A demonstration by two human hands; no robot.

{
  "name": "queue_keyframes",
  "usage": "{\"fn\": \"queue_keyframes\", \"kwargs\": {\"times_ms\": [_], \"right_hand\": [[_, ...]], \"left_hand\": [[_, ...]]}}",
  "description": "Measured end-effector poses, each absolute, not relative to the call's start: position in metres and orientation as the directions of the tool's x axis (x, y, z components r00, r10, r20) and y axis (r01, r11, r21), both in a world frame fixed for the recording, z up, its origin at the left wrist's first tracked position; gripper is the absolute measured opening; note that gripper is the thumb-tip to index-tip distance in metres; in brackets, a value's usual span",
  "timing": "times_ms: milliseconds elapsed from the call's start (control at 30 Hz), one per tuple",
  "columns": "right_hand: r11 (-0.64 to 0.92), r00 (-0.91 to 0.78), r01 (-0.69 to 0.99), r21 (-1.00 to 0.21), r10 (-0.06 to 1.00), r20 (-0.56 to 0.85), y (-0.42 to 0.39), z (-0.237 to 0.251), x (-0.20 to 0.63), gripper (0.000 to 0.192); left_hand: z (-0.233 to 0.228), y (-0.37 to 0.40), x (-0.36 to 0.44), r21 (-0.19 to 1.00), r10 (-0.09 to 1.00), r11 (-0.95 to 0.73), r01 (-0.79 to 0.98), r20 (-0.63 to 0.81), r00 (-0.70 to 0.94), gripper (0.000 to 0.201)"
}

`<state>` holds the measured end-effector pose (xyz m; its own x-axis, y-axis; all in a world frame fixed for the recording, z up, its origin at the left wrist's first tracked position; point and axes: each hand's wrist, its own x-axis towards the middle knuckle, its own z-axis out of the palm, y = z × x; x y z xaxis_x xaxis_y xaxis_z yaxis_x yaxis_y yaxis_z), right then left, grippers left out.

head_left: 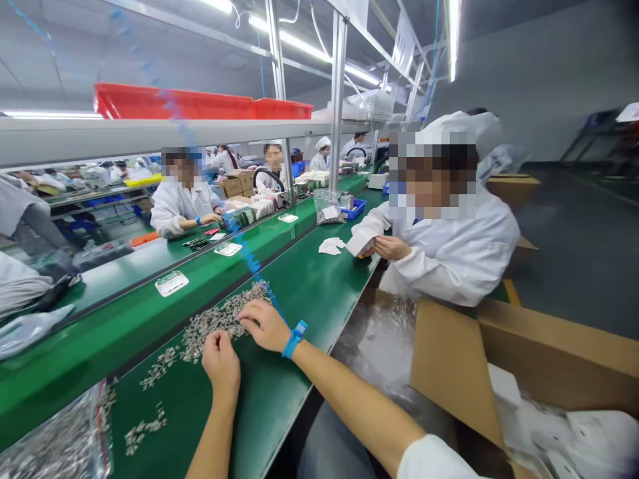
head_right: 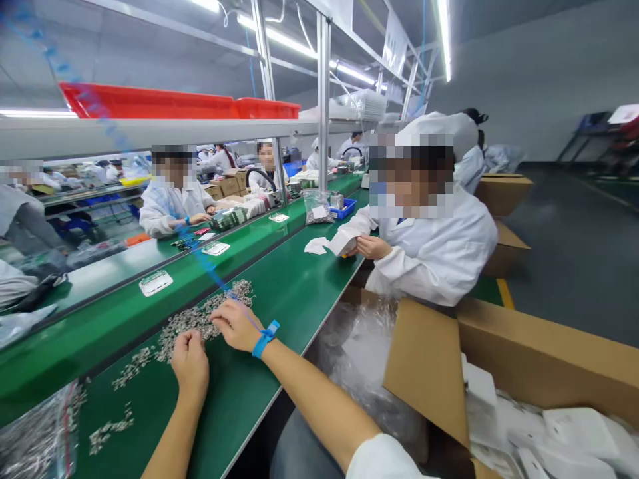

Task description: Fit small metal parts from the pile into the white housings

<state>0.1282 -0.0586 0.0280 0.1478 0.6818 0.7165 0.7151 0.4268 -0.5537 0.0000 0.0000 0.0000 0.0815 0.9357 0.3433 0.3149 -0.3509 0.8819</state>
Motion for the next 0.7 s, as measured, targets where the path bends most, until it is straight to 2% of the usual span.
{"fn": "queue_keyframes", "kwargs": {"times_ms": [100, 167, 233, 400, 533, 700], "right_hand": [[0.470, 0.034, 0.691, -0.550, 0.738, 0.673, -0.058, 0.005, 0.133, 0.010], [0.464, 0.041, 0.673, -0.576, 0.755, 0.655, -0.054, 0.003, 0.131, 0.015], [0.486, 0.023, 0.656, -0.578, 0.752, 0.658, -0.044, 0.008, 0.127, 0.017], [0.561, -0.211, 0.694, -0.451, 0.758, 0.618, -0.004, 0.026, 0.116, 0.012], [0.527, -0.194, 0.727, -0.440, 0.772, 0.605, 0.012, 0.023, 0.102, 0.015], [0.467, -0.170, 0.798, -0.380, 0.781, 0.601, 0.002, 0.013, 0.104, 0.018]], "left_hand": [[-0.007, 0.003, 0.001, 0.934, 0.941, -0.312, 0.174, 0.278, 0.195, 0.030], [-0.009, 0.002, 0.001, 0.937, 0.929, -0.327, 0.125, 0.294, 0.226, 0.032], [-0.007, 0.002, 0.001, 0.941, 0.932, -0.329, 0.077, 0.311, 0.186, 0.031], [-0.002, 0.011, -0.004, 0.958, 0.962, -0.271, -0.090, 0.270, -0.031, 0.031], [-0.002, 0.018, -0.009, 0.962, 0.953, -0.261, -0.083, 0.243, -0.182, 0.032], [-0.004, 0.016, -0.010, 0.960, 0.950, -0.277, -0.033, 0.268, -0.163, 0.028]]}}
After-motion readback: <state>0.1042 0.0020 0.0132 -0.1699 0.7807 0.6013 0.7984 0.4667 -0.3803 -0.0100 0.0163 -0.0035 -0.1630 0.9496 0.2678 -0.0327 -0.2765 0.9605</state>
